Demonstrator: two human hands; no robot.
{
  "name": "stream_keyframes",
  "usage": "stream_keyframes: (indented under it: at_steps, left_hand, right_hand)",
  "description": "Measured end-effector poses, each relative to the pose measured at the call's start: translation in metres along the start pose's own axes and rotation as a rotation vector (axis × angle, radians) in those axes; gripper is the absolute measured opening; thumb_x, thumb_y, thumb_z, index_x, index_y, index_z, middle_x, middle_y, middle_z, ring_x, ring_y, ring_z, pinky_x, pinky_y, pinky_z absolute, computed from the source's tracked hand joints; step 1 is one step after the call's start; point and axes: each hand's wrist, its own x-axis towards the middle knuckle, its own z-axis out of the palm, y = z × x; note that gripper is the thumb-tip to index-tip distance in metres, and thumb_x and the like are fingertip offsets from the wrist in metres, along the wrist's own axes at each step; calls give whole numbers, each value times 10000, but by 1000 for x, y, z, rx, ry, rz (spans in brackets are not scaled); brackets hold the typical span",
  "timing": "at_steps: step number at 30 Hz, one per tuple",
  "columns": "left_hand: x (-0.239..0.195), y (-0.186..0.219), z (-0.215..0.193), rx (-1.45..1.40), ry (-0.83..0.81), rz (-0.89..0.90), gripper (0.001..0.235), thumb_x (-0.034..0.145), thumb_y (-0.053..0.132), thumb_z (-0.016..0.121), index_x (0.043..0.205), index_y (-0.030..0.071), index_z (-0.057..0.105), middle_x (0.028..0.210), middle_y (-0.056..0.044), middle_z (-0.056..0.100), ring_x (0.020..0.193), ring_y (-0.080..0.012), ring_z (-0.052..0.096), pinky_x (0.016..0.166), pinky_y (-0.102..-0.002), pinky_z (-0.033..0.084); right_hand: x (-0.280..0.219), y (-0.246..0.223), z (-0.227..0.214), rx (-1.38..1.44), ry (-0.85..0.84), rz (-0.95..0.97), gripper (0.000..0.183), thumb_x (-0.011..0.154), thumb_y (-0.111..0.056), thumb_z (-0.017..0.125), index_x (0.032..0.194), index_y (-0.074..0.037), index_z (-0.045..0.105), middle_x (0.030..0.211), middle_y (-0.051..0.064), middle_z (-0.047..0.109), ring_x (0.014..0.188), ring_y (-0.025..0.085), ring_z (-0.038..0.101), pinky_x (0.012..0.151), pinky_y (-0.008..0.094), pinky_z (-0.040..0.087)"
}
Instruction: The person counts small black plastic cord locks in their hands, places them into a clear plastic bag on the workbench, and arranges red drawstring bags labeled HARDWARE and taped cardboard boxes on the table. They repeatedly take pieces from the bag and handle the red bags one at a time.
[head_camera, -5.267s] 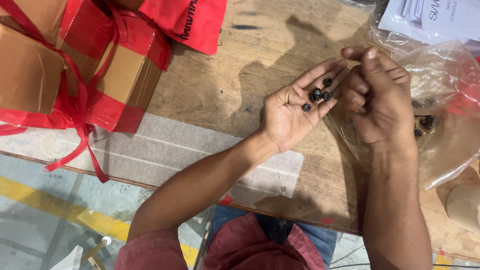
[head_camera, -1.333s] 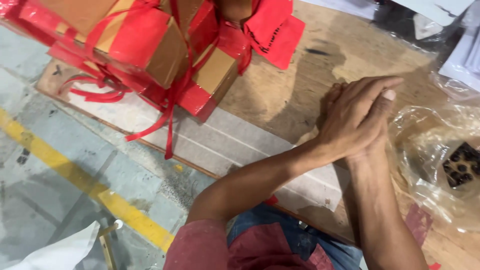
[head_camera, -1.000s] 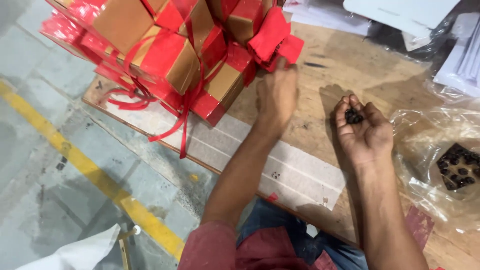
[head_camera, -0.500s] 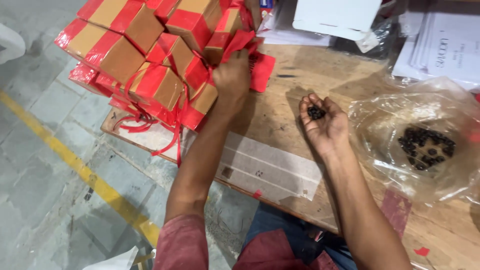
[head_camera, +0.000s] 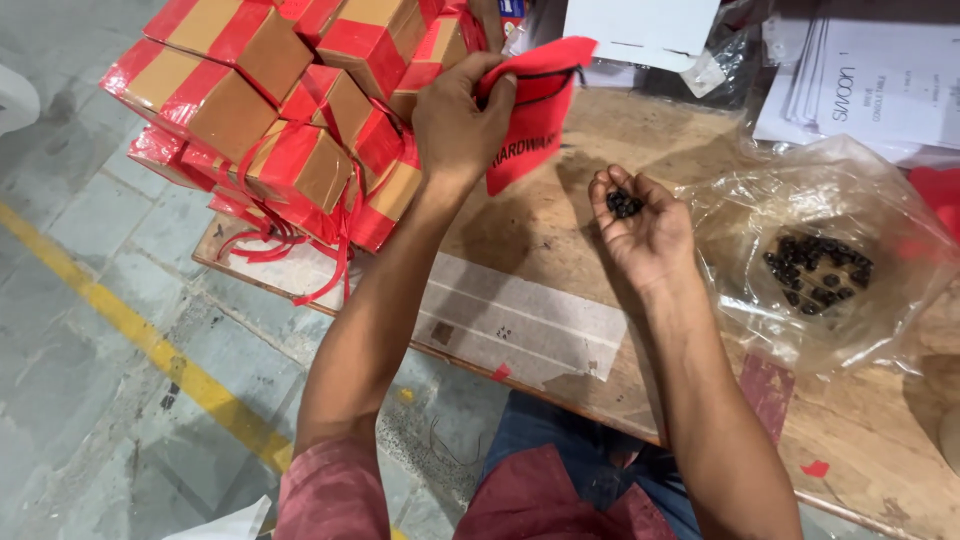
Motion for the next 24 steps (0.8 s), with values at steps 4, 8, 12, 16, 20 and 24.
stream_keyframes:
  at_steps: [4,8,12,16,20,24]
  left_hand:
    - [-16,15,-2,-23,-144,-13,196,891,261,710,1035,142,770,816,-72,781,702,-200,774,658,-353,594]
    - [-40,10,10,-24,-272,52,186,873,258,746,1007,129,741,800,-73,763,725,-248,757,669,-390,583]
    - [-58,19,26,-26,-220,145,173,873,224,761,1005,118,725,858,-84,755,774,-292,728,684,-432,553]
    - [-69,27,46,-129,-222,200,188,856,101,772,1031,95,701,957,-92,731,838,-289,725,747,-427,569]
    - [-77,38,53,-288,-193,140,375,792,-21,782,1137,79,674,1096,-105,672,883,-251,731,749,-364,621]
    - [-79,36,54,-398,-223,-21,491,778,-34,787,1231,73,631,1179,-113,636,860,-183,741,714,-300,648]
  right_hand:
    - [-24,-27,11,-22,43,-33,292,1038,-29,464,1218,182,557,1131,280,621,1012,315,649,897,346,631]
    - [-48,-63,7,82,-28,9,210,1011,91,499,1182,190,570,1164,309,598,1034,328,640,872,330,638]
    - [-74,-85,32,-127,-99,21,152,1052,101,494,1138,183,590,1172,302,623,1062,327,666,889,307,640]
    - [-82,-78,68,-826,-184,11,183,1051,71,506,1161,149,628,1130,264,672,1032,282,708,914,287,618]
    - [-74,-62,91,-1089,-104,46,200,1005,42,528,1140,145,635,1122,238,697,998,248,726,914,301,637]
    - [-65,-60,87,-1086,6,-8,192,989,50,536,1131,129,638,1110,225,706,1006,252,736,911,301,599]
